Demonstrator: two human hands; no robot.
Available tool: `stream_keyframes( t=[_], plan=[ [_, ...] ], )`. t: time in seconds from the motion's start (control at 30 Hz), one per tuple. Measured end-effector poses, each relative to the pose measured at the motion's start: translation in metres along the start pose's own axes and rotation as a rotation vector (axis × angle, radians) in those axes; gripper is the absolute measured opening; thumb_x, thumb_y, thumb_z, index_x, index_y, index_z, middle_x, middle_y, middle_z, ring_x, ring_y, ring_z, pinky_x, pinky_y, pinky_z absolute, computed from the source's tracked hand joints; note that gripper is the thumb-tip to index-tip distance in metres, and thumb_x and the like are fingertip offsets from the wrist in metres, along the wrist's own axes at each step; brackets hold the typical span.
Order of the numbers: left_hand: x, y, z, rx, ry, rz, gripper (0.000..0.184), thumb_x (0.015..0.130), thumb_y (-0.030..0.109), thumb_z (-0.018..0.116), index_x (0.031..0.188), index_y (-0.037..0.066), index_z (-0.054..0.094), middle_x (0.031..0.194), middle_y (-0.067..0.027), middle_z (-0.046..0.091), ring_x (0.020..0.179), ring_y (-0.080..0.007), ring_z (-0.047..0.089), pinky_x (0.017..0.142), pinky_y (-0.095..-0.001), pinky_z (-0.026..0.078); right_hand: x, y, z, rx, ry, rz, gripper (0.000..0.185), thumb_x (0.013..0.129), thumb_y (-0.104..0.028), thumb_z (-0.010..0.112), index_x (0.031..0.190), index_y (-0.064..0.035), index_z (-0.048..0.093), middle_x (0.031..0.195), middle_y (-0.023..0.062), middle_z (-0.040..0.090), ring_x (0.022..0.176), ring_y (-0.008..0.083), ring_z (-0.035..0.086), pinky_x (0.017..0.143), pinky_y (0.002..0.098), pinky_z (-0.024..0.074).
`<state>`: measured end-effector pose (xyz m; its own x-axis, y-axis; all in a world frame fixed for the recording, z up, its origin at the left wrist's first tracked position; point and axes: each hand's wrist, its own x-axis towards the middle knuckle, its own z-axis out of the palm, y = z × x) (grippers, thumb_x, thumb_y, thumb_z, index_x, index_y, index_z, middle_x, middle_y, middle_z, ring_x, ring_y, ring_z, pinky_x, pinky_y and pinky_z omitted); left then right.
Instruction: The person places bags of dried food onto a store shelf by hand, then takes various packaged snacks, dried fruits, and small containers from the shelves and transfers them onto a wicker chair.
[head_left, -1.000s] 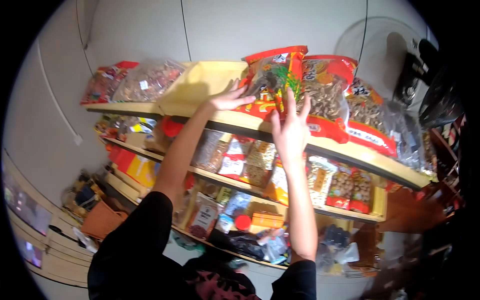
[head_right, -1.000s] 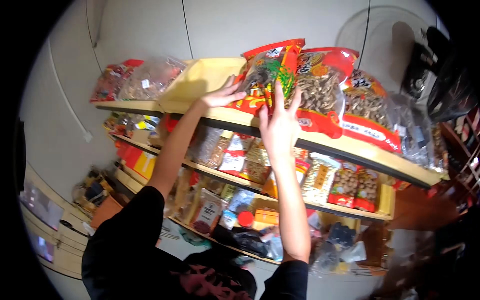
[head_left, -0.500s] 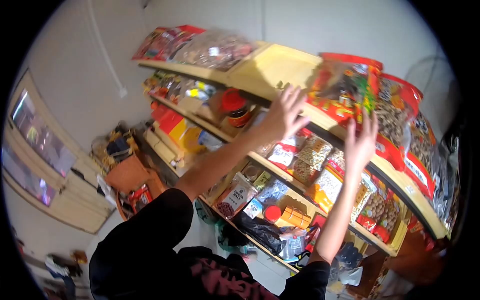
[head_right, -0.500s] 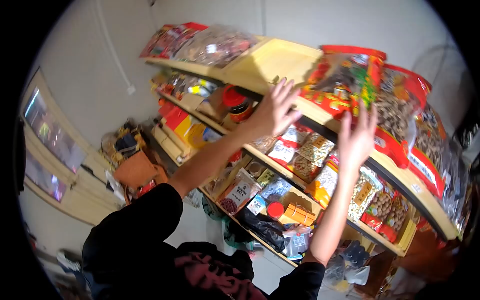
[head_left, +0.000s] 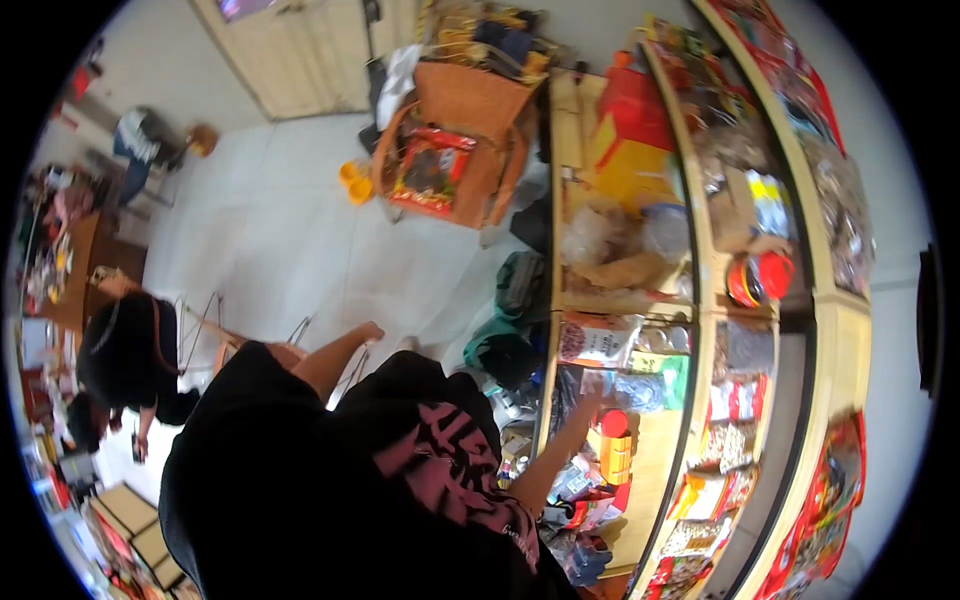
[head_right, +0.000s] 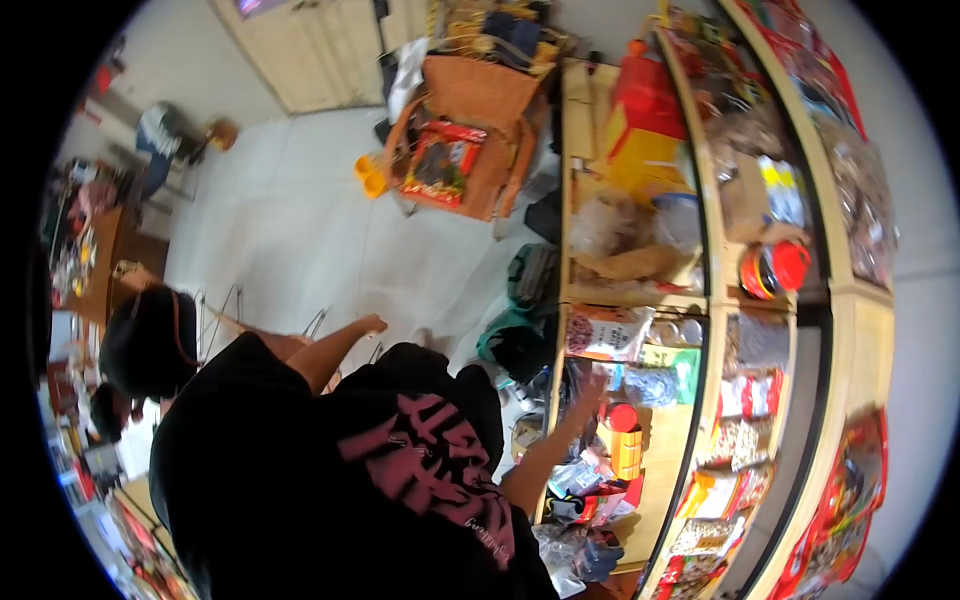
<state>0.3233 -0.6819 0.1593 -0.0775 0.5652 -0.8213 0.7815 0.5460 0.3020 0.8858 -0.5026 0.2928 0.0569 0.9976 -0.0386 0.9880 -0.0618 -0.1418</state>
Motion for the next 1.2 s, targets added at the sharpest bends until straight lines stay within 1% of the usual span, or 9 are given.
stream_keyframes(
  t=[0.1,0.27,0.37,0.5,0.63,0.93,1.0,1.1,1.2],
  plan=[
    [-0.11,-0.038,-0.032,-0.421,-0.098,-0.43,0.038,0.083,0.036,0.047,0.107,0.01,0.061,0.096,-0.0138,0.065,0.075,-0.029,0.064,0.061,-0.0463,0.049,-0.094,-0.128,0.155,0.411,-0.484,-1.001,0.025,0.079,-0.031,0.056,0.088,-0.0081,0.064,0.089,0.0173,0.061,0.091,0.0306,0.058,0.078,0.0423,0.0448],
    [-0.083,-0.116,-0.016,-0.286,0.056,-0.252,0.037,0.079,0.038,0.056,0.097,0.007,0.066,0.107,-0.0179,0.061,0.077,-0.0302,0.064,0.07,-0.0409,0.052,-0.077,-0.241,0.174,0.827,-1.27,0.192,0.031,0.085,-0.031,0.05,0.084,-0.0016,0.06,0.083,0.018,0.062,0.071,0.0274,0.063,0.062,0.037,0.0496],
    [-0.038,-0.153,0.006,-0.021,0.443,0.521,0.038,0.076,0.034,0.057,0.097,0.003,0.065,0.096,-0.0195,0.064,0.087,-0.0325,0.061,0.077,-0.04,0.048,-0.056,-0.307,0.105,1.064,-0.728,0.134,0.026,0.083,-0.026,0.051,0.097,-0.0038,0.055,0.076,0.0089,0.061,0.06,0.0175,0.06,0.051,0.0287,0.046],
    [-0.069,-0.146,0.004,-0.67,0.299,0.091,0.035,0.077,0.035,0.056,0.094,0.005,0.065,0.094,-0.0184,0.064,0.094,-0.0312,0.06,0.076,-0.0402,0.048,-0.038,-0.354,0.073,0.784,-0.957,0.168,0.024,0.082,-0.027,0.054,0.096,-0.0071,0.056,0.075,0.0057,0.061,0.062,0.0145,0.059,0.053,0.0268,0.0438],
    [-0.071,-0.161,0.011,-0.531,0.191,0.046,0.036,0.078,0.035,0.055,0.094,0.005,0.065,0.094,-0.0188,0.064,0.093,-0.0318,0.06,0.076,-0.0408,0.048,-0.038,-0.369,0.134,0.372,-0.802,-0.379,0.029,0.077,-0.028,0.057,0.086,-0.0016,0.065,0.08,0.0128,0.065,0.076,0.0253,0.062,0.069,0.0357,0.0467],
    [0.005,-0.155,-0.033,-0.344,0.099,0.075,0.037,0.078,0.036,0.053,0.095,0.005,0.065,0.095,-0.0197,0.064,0.092,-0.0333,0.06,0.076,-0.042,0.048,0.042,-0.414,0.152,0.588,-0.746,-0.281,0.034,0.078,-0.028,0.055,0.09,0.0017,0.064,0.089,0.0186,0.064,0.086,0.0306,0.061,0.075,0.0351,0.0455],
    [0.034,-0.155,-0.055,-0.237,0.119,0.112,0.038,0.078,0.036,0.053,0.095,0.005,0.065,0.095,-0.0199,0.064,0.091,-0.0337,0.061,0.076,-0.0423,0.049,0.075,-0.395,0.207,0.393,-0.745,-0.697,0.033,0.079,-0.03,0.052,0.09,-0.0007,0.064,0.089,0.0179,0.064,0.085,0.0289,0.061,0.074,0.0346,0.0456],
    [0.073,-0.158,-0.091,-0.053,0.163,0.176,0.038,0.078,0.036,0.053,0.096,0.005,0.066,0.095,-0.0201,0.064,0.091,-0.034,0.061,0.076,-0.0425,0.049,0.122,-0.446,0.144,0.935,-1.064,0.155,0.033,0.08,-0.03,0.049,0.091,-0.003,0.065,0.086,0.0177,0.064,0.082,0.03,0.061,0.073,0.0353,0.0461],
    [0.107,-0.154,-0.152,-0.294,0.097,-0.053,0.034,0.078,0.031,0.047,0.089,0.004,0.067,0.094,-0.0237,0.062,0.091,-0.0363,0.06,0.078,-0.0425,0.049,0.205,-0.444,0.191,0.383,-1.083,-0.312,0.032,0.08,-0.031,0.048,0.092,-0.0057,0.065,0.079,0.0153,0.064,0.074,0.0294,0.061,0.069,0.0363,0.0469]
  ],
)
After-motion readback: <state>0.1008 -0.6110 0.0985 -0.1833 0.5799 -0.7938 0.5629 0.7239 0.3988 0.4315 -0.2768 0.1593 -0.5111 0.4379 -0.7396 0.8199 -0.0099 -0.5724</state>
